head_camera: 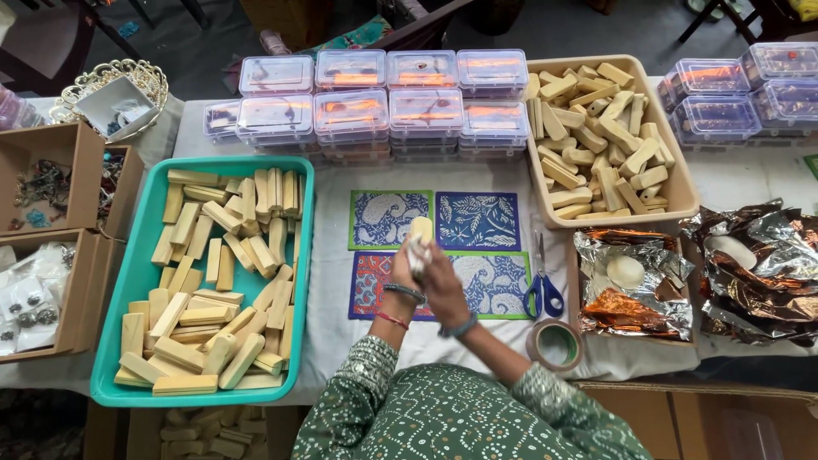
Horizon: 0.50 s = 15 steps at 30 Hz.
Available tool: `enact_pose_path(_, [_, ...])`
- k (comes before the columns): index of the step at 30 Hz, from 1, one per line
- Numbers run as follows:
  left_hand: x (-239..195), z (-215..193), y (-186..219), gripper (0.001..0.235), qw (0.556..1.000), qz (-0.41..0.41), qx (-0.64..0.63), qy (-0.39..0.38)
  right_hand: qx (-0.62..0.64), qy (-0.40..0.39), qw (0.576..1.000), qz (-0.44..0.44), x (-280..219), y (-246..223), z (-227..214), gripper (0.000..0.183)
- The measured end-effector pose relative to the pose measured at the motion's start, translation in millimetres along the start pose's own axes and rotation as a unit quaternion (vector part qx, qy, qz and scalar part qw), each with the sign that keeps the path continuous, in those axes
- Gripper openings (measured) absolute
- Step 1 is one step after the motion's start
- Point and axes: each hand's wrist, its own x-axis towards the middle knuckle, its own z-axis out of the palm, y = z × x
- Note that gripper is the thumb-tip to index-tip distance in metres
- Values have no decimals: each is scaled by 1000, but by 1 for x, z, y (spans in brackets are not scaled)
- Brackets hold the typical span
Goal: The person wraps a wooden block in copper foil and places it into a clear plastic container. They then wipe a wooden block with a white cloth and wrap it in aluminum foil. The person handles wooden blocks, foil, and plastic containers throughout the process.
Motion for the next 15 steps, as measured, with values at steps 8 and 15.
enact_pose_path(8, [8, -4, -22, 46, 954, 129, 269, 38, 24, 82, 995, -42, 64, -2, -21, 42])
enact_pose_path(15, [-59, 95, -10, 41, 971, 6, 233, 50, 205, 16, 949, 239, 91, 17, -27, 31])
